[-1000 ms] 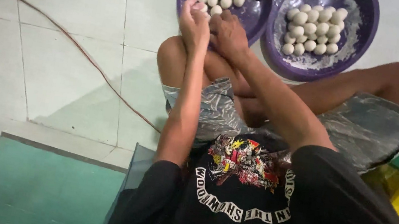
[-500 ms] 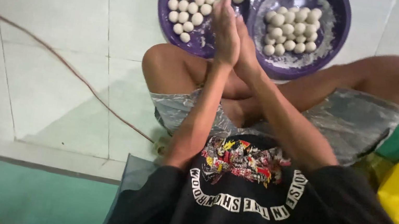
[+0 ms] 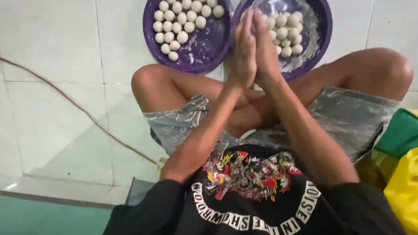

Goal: The person is sitting on the floor rolling small pieces of dough into balls and placing them into purple bowls.

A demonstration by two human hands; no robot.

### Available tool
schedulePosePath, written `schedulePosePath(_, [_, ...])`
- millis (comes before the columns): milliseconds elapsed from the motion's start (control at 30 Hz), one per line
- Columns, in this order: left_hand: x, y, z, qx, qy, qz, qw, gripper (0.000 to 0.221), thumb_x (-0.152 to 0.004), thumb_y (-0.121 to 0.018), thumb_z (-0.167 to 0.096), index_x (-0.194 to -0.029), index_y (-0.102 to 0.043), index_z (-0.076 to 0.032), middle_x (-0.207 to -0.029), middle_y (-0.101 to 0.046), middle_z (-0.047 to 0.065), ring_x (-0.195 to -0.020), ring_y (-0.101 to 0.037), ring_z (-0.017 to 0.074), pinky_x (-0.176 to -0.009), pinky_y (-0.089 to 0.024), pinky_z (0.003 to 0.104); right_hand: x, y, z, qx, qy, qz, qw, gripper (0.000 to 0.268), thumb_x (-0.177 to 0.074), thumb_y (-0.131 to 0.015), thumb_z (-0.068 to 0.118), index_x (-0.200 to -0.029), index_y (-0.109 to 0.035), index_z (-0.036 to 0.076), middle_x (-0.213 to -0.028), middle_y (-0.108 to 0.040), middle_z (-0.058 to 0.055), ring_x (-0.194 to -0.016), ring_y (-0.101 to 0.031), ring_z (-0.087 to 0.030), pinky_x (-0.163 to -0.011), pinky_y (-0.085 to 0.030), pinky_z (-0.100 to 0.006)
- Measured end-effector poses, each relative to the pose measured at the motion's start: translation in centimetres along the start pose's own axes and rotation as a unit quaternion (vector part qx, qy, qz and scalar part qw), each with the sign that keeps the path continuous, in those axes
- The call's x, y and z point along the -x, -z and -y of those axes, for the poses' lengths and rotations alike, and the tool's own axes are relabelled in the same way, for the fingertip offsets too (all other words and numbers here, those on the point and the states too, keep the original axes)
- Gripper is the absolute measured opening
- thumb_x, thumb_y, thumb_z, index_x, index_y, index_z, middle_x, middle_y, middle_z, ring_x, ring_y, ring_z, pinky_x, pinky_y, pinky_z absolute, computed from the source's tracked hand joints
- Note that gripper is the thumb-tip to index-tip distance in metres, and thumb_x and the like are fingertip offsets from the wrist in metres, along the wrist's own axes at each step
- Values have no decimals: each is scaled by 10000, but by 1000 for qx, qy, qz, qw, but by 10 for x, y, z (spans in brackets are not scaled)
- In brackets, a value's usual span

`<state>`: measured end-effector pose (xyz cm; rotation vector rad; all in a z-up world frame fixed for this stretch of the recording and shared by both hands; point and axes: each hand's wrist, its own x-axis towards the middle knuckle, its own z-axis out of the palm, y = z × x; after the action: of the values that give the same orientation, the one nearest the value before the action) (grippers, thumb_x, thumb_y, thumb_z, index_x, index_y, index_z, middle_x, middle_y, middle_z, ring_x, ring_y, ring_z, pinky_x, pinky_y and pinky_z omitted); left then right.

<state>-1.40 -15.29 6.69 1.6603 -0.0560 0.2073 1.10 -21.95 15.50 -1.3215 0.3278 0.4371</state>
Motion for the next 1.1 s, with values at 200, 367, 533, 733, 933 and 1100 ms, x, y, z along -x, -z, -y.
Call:
schedulePosePath(200, [-53, 22, 41, -56, -4, -172, 984, 694, -1132, -114, -498, -1538, -418, -26, -1511, -500, 218, -1406, -525, 347, -1234, -389, 443, -7, 30, -70, 55, 108, 140, 983, 547, -1099, -393, 360, -1522, -419, 14, -1568, -451, -121, -1433, -423, -219, -1216, -298, -339])
schedulePosePath(367, [-44, 10, 58, -124, 14, -58, 990, 500, -1081, -296, -340, -1427, -526, -62, -1448, -547, 158, -1345, -553, 316, -1179, -422, 427, -34, 81, -61, 257, 167, 43, 951, 318, -974, -568, 99, -1262, -659, 0, -974, -668, -99, -802, -615, -160, -662, -544, -259])
schedulePosePath(533, [-34, -19, 66, -77, 76, 54, 993, 341, -1016, -457, -226, -1278, -631, -95, -1135, -780, 102, -1002, -780, 213, -874, -624, 315, -68, 136, -84, 422, 431, -122, 788, 301, -761, -777, -26, -1005, -602, -18, -870, -632, -157, -724, -587, -282, -648, -506, -387])
schedulePosePath(733, [-31, -39, 55, -127, 88, 76, 985, 306, -977, -480, -157, -1240, -635, -142, -1139, -798, 73, -1024, -783, 263, -854, -612, 374, -74, 140, -100, 480, 285, -159, 814, 284, -735, -686, -14, -1015, -651, 21, -908, -625, -222, -770, -609, -414, -674, -529, -503])
schedulePosePath(933, [-28, -41, 58, -142, 88, 71, 983, 330, -963, -485, -152, -1252, -641, -130, -1199, -767, 78, -1061, -759, 269, -916, -580, 373, -77, 139, -103, 487, 288, -184, 804, 284, -747, -712, -5, -1000, -597, 57, -919, -614, -190, -714, -606, -373, -633, -510, -502])
schedulePosePath(1100, [-29, -31, 63, -89, 101, 80, 988, 331, -974, -492, -107, -1275, -630, -90, -1223, -760, 85, -1110, -749, 243, -945, -590, 339, -74, 137, -102, 495, 305, -175, 795, 306, -759, -654, -34, -1038, -566, 56, -966, -590, -188, -779, -613, -383, -673, -517, -505])
